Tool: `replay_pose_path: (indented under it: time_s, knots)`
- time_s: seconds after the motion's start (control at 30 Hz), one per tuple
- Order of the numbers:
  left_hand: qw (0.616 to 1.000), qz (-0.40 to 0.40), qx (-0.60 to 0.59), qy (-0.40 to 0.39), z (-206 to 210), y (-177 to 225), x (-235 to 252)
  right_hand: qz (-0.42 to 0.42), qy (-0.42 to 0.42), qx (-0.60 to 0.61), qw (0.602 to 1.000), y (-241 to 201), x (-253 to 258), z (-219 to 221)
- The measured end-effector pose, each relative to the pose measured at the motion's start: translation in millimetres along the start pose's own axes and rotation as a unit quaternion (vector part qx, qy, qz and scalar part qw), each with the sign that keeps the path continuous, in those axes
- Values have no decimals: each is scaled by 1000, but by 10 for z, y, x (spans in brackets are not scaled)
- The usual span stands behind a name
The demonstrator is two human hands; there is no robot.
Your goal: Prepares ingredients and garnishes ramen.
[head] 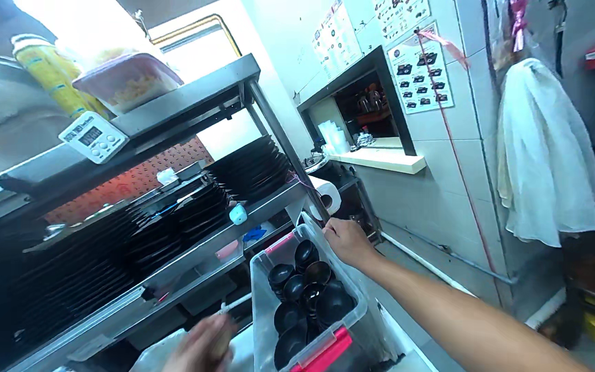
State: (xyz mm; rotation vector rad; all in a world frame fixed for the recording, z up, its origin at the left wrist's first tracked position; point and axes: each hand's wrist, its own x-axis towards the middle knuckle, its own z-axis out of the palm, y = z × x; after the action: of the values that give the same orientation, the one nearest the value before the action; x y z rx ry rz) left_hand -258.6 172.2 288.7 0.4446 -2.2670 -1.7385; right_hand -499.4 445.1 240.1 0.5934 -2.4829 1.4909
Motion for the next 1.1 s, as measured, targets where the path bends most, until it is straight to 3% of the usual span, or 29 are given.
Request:
replay_pose_path:
  time_s: [0.17,0.37,0.63,1.1]
  knots:
    - [957,-60,-277,55,1392,729,782,10,-33,105,994,-81,-116,-272]
    - [916,-45,-397,47,2243,1010,1316,44,-85,189,977,9,-44,-535]
    - [949,17,-315,26,2550,986,1543,21,-132,218,967,173,73,-636]
    - [963,25,-266,16,2609,962,1472,17,-166,242,956,195,100,-695]
